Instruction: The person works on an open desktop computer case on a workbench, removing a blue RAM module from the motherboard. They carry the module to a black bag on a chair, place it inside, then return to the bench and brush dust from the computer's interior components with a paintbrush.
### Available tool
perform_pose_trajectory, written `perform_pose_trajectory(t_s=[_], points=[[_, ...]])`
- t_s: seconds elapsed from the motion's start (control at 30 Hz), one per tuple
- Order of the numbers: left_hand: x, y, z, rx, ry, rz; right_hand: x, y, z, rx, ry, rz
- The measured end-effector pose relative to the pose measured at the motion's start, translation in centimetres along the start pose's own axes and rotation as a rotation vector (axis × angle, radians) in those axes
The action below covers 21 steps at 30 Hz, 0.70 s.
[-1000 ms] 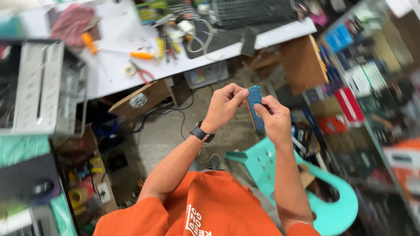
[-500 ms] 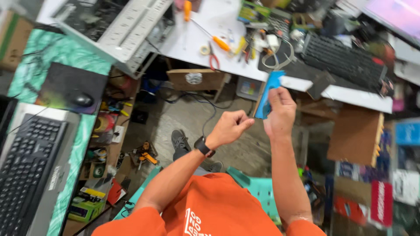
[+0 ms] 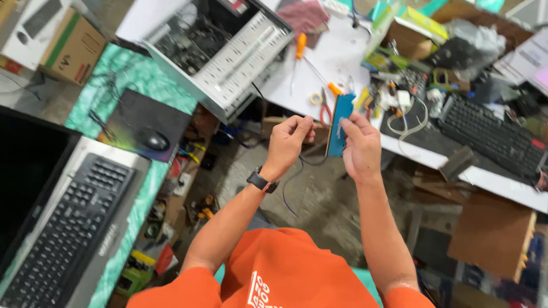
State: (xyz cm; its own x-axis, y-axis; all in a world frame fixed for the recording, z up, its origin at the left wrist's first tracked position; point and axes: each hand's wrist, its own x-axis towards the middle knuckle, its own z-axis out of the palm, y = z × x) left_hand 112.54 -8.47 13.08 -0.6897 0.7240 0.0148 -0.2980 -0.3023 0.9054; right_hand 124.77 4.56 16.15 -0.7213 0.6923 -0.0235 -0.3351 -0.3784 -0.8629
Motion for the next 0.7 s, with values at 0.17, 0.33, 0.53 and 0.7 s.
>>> perform_pose_trajectory(t_s=[0.17, 0.33, 0.53, 0.7], points=[[5.2, 3.4, -4.6, 0.181, 0.07, 0.09, 4.3, 3.3, 4.9, -0.142, -0.07, 0.097], [8.5, 4.6, -9.3, 0.185, 0.118, 0.094, 8.1, 7.0, 8.5, -0.181, -0.098, 0.138], [9.3, 3.1, -13.2, 0.344, 0.203, 0.089, 13.1, 10.8, 12.4, -0.135, -0.002, 0.108], [9.2, 2.3, -16.7, 0.411, 0.181, 0.013, 17.2, 12.0, 14.6, -0.029, -0.001, 0.141]])
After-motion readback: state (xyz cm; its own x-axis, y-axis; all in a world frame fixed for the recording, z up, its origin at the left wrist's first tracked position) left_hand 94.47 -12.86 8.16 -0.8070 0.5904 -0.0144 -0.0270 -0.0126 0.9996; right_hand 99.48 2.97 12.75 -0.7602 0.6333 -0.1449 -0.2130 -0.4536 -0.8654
